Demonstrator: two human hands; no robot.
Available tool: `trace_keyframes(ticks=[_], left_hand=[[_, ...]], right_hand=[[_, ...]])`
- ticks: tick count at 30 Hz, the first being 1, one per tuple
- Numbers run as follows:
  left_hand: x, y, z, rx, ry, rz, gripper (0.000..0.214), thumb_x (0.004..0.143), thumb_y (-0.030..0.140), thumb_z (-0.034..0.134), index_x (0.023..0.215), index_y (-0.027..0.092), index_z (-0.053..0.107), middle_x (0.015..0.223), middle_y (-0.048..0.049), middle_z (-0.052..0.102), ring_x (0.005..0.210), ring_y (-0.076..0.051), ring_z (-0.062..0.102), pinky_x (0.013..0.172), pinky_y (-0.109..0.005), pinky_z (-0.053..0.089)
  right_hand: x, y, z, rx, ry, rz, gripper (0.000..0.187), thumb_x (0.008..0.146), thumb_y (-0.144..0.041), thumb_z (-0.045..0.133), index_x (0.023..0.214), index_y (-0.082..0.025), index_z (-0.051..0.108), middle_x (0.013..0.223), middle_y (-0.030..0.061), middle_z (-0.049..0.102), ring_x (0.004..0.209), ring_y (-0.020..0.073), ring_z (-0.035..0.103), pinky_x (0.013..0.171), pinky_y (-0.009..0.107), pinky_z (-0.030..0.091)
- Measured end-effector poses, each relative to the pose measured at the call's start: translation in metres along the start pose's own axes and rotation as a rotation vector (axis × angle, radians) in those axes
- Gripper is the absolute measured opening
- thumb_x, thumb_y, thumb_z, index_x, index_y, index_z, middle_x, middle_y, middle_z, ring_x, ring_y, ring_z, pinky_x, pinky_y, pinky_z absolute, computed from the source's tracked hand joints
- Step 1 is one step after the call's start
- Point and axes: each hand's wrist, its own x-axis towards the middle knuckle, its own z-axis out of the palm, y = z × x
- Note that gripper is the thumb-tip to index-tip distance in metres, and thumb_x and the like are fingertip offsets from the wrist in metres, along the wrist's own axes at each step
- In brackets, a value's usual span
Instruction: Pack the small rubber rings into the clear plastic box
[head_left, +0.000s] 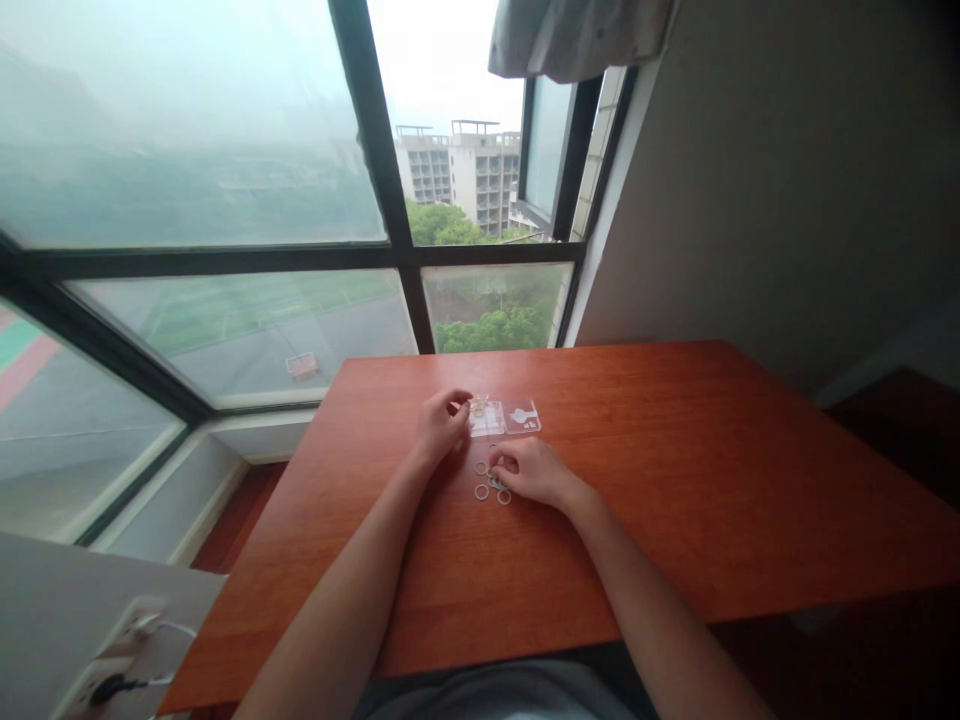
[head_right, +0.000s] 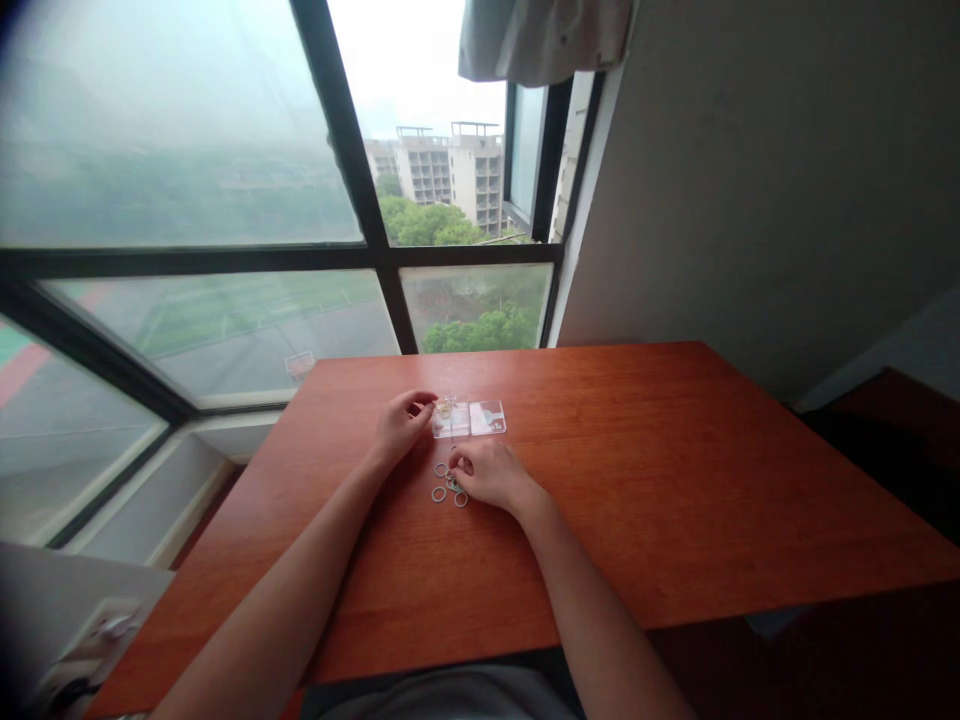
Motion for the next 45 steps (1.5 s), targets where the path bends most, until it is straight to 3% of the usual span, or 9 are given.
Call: trace_keyframes(ticks=[10, 16, 19, 24, 28, 31, 34, 38, 45], left_hand=[[0.000, 0.000, -0.001, 0.003, -0.001, 0.000, 0.018, 0.078, 0.023, 0.055, 0.089, 0.017, 0.068, 0.082, -0.0027, 0.070, 0.064, -0.013, 0.060, 0.062, -0.023, 0.048], [0.000, 0.000, -0.003, -0.007, -0.008, 0.003, 0.018, 0.078, 0.025, 0.055, 0.090, 0.018, 0.067, 0.084, -0.0030, 0.070, 0.064, -0.013, 0.060, 0.062, -0.024, 0.048], [0.000, 0.002, -0.004, -0.015, -0.010, 0.005, 0.019, 0.078, 0.024, 0.055, 0.090, 0.017, 0.067, 0.084, -0.0037, 0.070, 0.064, -0.013, 0.060, 0.062, -0.024, 0.048], [0.000, 0.003, -0.003, -0.011, -0.007, 0.000, 0.018, 0.078, 0.025, 0.056, 0.089, 0.017, 0.068, 0.084, -0.0037, 0.070, 0.065, -0.013, 0.060, 0.062, -0.025, 0.048], [-0.001, 0.008, -0.004, -0.022, -0.015, 0.007, 0.017, 0.078, 0.027, 0.057, 0.088, 0.017, 0.068, 0.082, -0.0035, 0.069, 0.063, -0.013, 0.058, 0.060, -0.024, 0.047], [-0.005, 0.022, -0.004, -0.097, -0.080, 0.062, 0.020, 0.081, 0.032, 0.056, 0.088, 0.017, 0.068, 0.077, -0.0034, 0.068, 0.060, -0.012, 0.056, 0.055, -0.022, 0.045], [-0.010, 0.041, -0.003, -0.196, -0.233, 0.151, 0.023, 0.082, 0.036, 0.057, 0.086, 0.016, 0.068, 0.073, -0.0032, 0.065, 0.057, -0.010, 0.053, 0.052, -0.021, 0.042], [-0.014, 0.055, 0.001, -0.176, -0.341, 0.222, 0.024, 0.081, 0.038, 0.060, 0.083, 0.016, 0.070, 0.070, -0.0035, 0.064, 0.059, -0.010, 0.052, 0.054, -0.020, 0.042], [-0.009, 0.042, 0.004, -0.120, -0.155, 0.138, 0.020, 0.080, 0.034, 0.059, 0.076, 0.016, 0.066, 0.068, -0.0021, 0.065, 0.058, -0.011, 0.054, 0.054, -0.022, 0.043]], right_hand=[[-0.001, -0.003, 0.000, -0.017, -0.011, 0.006, 0.011, 0.075, -0.021, 0.062, 0.084, -0.021, 0.068, 0.069, -0.0025, 0.064, 0.061, 0.0092, 0.053, 0.055, 0.020, 0.029], [0.001, 0.003, 0.000, 0.175, 0.015, 0.010, 0.010, 0.076, -0.020, 0.062, 0.083, -0.019, 0.069, 0.061, -0.0037, 0.059, 0.055, 0.0081, 0.050, 0.053, 0.019, 0.032], [0.004, 0.007, -0.004, 0.299, 0.115, 0.028, 0.011, 0.076, -0.025, 0.063, 0.080, -0.017, 0.069, 0.055, -0.0042, 0.053, 0.051, 0.0082, 0.045, 0.051, 0.019, 0.032], [0.007, 0.012, -0.013, 0.518, 0.401, 0.126, 0.024, 0.076, -0.039, 0.062, 0.080, -0.016, 0.066, 0.055, -0.0040, 0.046, 0.051, 0.0091, 0.038, 0.048, 0.021, 0.030], [0.009, 0.013, -0.015, 0.643, 0.469, 0.154, 0.028, 0.075, -0.042, 0.064, 0.081, -0.015, 0.064, 0.060, -0.0025, 0.047, 0.053, 0.0094, 0.038, 0.048, 0.021, 0.030], [0.009, 0.012, -0.014, 0.668, 0.484, 0.142, 0.027, 0.074, -0.041, 0.064, 0.080, -0.015, 0.064, 0.059, -0.0032, 0.045, 0.052, 0.0089, 0.036, 0.048, 0.021, 0.029], [0.009, 0.013, -0.013, 0.663, 0.491, 0.136, 0.028, 0.075, -0.042, 0.063, 0.081, -0.015, 0.064, 0.059, -0.0036, 0.045, 0.052, 0.0088, 0.036, 0.048, 0.021, 0.029], [0.009, 0.014, -0.014, 0.638, 0.480, 0.152, 0.031, 0.075, -0.045, 0.062, 0.083, -0.015, 0.064, 0.059, -0.0031, 0.045, 0.053, 0.0092, 0.037, 0.048, 0.021, 0.030], [0.009, 0.014, -0.015, 0.624, 0.487, 0.161, 0.029, 0.076, -0.043, 0.061, 0.085, -0.015, 0.065, 0.057, -0.0039, 0.042, 0.052, 0.0092, 0.036, 0.048, 0.021, 0.029]])
